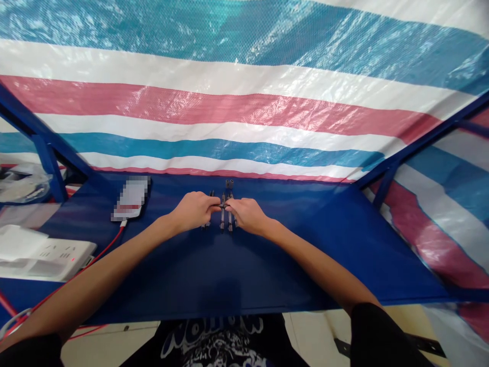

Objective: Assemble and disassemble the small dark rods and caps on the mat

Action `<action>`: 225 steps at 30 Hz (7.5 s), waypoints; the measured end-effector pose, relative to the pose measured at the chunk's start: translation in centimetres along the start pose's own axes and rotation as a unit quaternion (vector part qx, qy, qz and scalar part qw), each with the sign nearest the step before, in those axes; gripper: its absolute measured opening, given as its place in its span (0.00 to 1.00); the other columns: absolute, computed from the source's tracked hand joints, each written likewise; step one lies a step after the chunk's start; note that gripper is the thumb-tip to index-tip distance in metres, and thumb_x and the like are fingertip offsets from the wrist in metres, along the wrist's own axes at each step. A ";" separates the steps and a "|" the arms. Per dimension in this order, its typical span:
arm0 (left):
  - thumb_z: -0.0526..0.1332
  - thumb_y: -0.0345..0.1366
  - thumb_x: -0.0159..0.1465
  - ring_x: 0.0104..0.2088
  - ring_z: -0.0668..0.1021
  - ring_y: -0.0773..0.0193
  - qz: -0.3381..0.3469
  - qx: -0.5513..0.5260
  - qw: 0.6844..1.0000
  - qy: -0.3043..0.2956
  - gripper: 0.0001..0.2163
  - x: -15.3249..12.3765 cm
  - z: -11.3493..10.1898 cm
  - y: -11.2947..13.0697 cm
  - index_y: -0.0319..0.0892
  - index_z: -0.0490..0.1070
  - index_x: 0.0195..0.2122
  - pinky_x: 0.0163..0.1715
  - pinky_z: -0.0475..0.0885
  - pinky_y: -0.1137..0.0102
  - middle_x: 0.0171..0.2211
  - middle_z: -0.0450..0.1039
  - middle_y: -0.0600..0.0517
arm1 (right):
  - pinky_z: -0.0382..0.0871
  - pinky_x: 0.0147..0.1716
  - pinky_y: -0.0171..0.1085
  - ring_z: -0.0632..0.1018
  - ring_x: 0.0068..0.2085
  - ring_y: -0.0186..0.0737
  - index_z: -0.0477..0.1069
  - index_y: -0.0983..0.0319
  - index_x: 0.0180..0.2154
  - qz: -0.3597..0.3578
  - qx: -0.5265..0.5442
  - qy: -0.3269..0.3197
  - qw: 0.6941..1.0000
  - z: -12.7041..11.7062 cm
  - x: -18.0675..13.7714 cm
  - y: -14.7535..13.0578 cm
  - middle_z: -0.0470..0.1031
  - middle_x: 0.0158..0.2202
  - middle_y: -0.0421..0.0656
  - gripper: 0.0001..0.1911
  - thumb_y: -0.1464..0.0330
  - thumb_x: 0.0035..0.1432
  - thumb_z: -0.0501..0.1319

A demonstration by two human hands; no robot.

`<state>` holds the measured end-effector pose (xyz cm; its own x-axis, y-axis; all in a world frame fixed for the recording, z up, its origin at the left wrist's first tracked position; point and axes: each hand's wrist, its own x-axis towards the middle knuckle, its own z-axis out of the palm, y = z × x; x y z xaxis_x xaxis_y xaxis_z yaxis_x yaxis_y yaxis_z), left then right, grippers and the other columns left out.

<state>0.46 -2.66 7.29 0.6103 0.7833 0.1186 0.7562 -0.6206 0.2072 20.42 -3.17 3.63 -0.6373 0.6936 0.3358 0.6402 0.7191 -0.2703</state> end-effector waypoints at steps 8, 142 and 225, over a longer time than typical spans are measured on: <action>0.53 0.32 0.62 0.21 0.69 0.68 0.185 0.171 0.958 0.140 0.09 -1.1 -0.5 -0.1 0.41 0.69 0.27 0.20 0.53 0.72 0.21 0.70 0.54 | 0.48 0.19 0.29 0.51 0.18 0.26 0.53 0.60 0.24 0.149 0.577 -0.186 0.782 -2.2 0.0 -0.1 0.47 0.18 0.30 0.22 0.54 0.63 0.54; 0.54 0.42 0.59 0.22 0.59 0.70 -0.033 -0.344 0.921 -0.180 0.14 0.3 -0.2 -1.6 0.40 0.61 0.20 0.24 0.54 0.72 0.19 0.55 0.56 | 0.70 0.34 0.35 0.78 0.32 0.37 0.69 0.64 0.38 -0.117 -0.071 0.213 0.967 2.9 -0.9 0.6 0.78 0.31 0.45 0.10 0.66 0.66 0.53; 0.58 0.34 0.66 0.29 0.74 0.67 0.173 0.079 0.923 0.335 0.06 -2.1 5.0 -1.4 0.41 0.71 0.42 0.31 0.69 0.71 0.31 0.76 0.51 | 0.60 0.32 0.32 0.74 0.31 0.36 0.71 0.64 0.35 0.005 0.064 -0.046 0.997 -1.1 -0.2 -0.7 0.76 0.31 0.43 0.09 0.67 0.65 0.55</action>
<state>-0.67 -3.60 1.94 0.5790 0.3525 0.7352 0.6012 -0.7937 -0.0929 20.58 -3.91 4.74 -0.6716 0.6971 0.2509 0.5898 0.7080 -0.3885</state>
